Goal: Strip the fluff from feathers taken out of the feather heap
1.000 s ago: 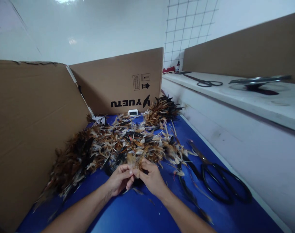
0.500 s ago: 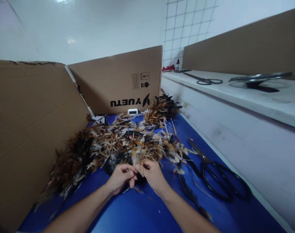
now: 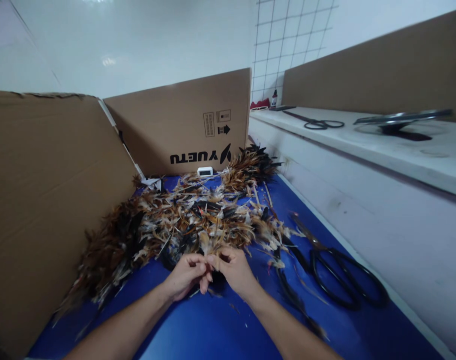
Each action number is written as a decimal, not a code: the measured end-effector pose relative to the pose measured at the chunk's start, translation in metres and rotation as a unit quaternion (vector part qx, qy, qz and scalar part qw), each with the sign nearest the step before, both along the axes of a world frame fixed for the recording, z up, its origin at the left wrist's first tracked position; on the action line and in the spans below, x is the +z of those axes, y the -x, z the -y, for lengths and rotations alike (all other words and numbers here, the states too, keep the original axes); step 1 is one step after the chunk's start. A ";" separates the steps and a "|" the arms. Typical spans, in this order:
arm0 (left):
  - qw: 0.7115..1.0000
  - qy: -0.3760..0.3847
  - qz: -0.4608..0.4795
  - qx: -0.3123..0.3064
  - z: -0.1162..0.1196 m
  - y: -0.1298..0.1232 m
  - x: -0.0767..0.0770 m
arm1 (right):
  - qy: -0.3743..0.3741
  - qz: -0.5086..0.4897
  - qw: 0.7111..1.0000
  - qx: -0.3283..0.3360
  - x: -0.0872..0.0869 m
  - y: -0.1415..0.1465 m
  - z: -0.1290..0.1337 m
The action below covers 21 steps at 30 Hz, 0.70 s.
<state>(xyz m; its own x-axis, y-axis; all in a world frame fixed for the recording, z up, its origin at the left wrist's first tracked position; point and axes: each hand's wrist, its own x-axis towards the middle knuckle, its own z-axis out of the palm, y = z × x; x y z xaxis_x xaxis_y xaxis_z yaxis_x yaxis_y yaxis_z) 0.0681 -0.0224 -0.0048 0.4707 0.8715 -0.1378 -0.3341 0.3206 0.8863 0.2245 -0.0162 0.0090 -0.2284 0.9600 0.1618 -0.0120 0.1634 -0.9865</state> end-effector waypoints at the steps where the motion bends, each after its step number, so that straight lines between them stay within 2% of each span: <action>1: 1.000 0.004 0.007 -0.005 0.000 0.000 0.000 | -0.016 0.013 1.000 0.002 0.002 0.000 0.000; 5: 1.000 0.007 0.018 0.003 -0.001 0.000 -0.002 | -0.073 0.047 0.996 0.003 0.005 -0.001 0.001; 14: 1.000 0.011 0.016 0.014 -0.003 0.002 -0.009 | -0.185 0.046 0.981 0.017 0.001 -0.004 -0.001; 18: 1.000 -0.002 0.006 0.020 -0.003 0.002 -0.006 | -0.184 0.046 0.982 0.023 0.002 -0.004 -0.001; 21: 1.000 -0.006 0.008 0.014 -0.002 0.002 -0.004 | -0.135 0.049 0.990 0.018 0.003 -0.005 -0.001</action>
